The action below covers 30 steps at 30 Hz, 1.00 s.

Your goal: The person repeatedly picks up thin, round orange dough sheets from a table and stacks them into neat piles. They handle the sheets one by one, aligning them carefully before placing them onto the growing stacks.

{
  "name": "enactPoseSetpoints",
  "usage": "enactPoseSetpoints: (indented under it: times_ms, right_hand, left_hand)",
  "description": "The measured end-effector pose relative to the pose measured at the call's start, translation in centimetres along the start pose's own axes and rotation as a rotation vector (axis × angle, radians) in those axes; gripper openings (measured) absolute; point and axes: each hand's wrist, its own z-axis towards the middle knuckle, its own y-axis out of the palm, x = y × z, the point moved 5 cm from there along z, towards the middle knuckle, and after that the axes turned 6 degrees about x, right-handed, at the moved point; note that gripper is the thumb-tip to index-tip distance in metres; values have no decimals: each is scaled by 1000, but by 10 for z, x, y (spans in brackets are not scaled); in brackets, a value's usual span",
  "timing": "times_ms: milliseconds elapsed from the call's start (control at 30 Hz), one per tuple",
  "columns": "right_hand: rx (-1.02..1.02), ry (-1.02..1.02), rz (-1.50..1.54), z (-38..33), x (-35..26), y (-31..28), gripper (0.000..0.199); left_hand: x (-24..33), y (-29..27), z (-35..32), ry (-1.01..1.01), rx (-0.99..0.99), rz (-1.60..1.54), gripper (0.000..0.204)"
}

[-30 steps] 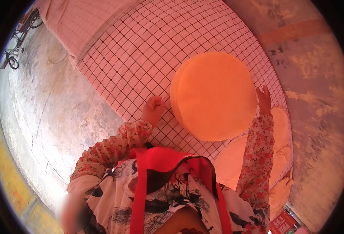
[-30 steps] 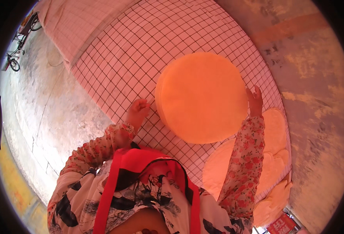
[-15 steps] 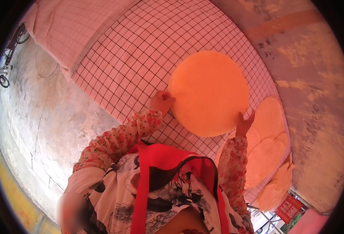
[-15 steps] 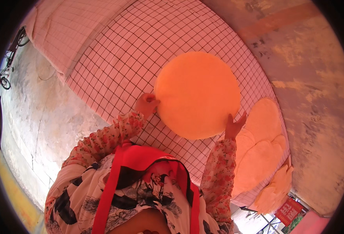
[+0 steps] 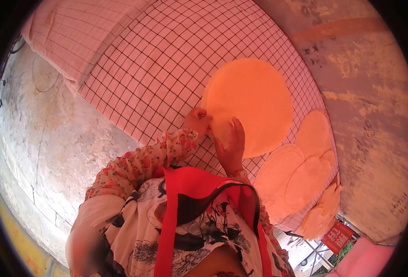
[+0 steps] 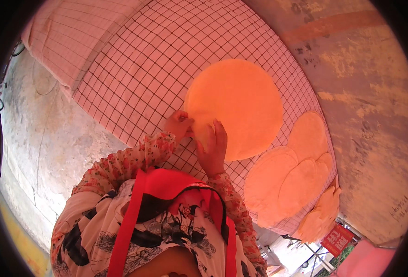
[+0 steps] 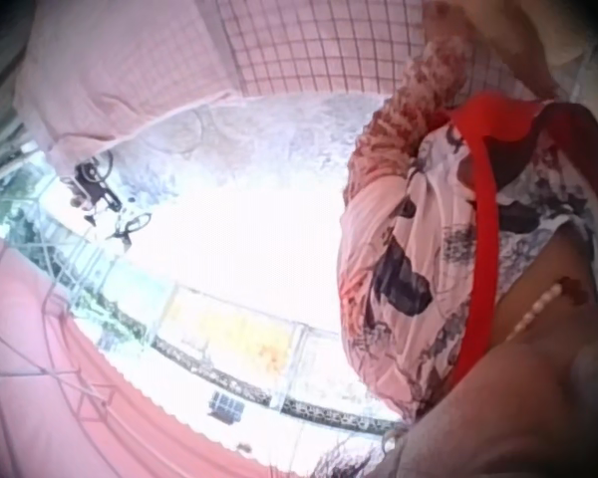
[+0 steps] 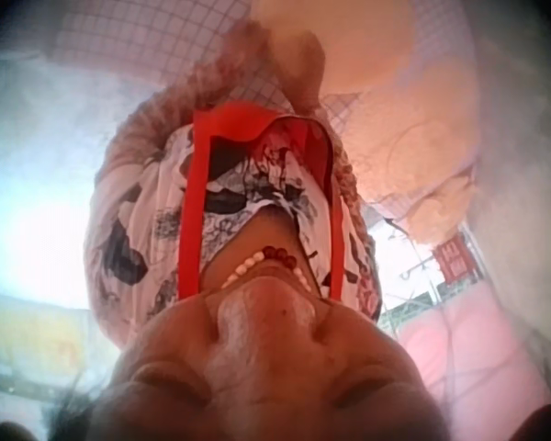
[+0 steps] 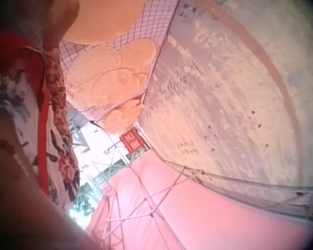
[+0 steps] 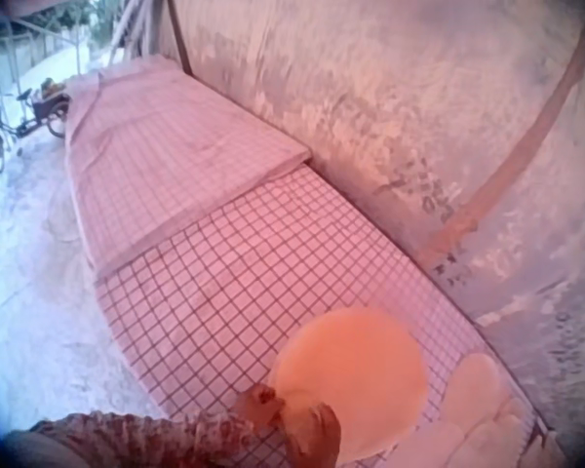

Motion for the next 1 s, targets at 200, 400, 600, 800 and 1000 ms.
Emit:
enactPoseSetpoints:
  times_ms: [200, 400, 600, 800, 1000]
  right_hand:
    - [44, -139, -87, 2, 1, 25, 29]
    - [109, -127, -42, -2, 6, 20, 19]
    - [69, -92, -47, 2, 3, 19, 21]
    - [3, -79, -166, 9, -4, 24, 29]
    - [-23, -20, -288, 10, -5, 41, 37]
  left_hand:
    - [-18, -6, 5, 106, 41, 71, 27]
    - [-16, -10, -5, -22, -35, 175, 25]
    - [-15, -6, -5, -111, -65, -68, 20]
    - [-17, -6, -1, -127, -110, -31, 18]
    - [-23, -7, 8, 113, -65, 113, 17]
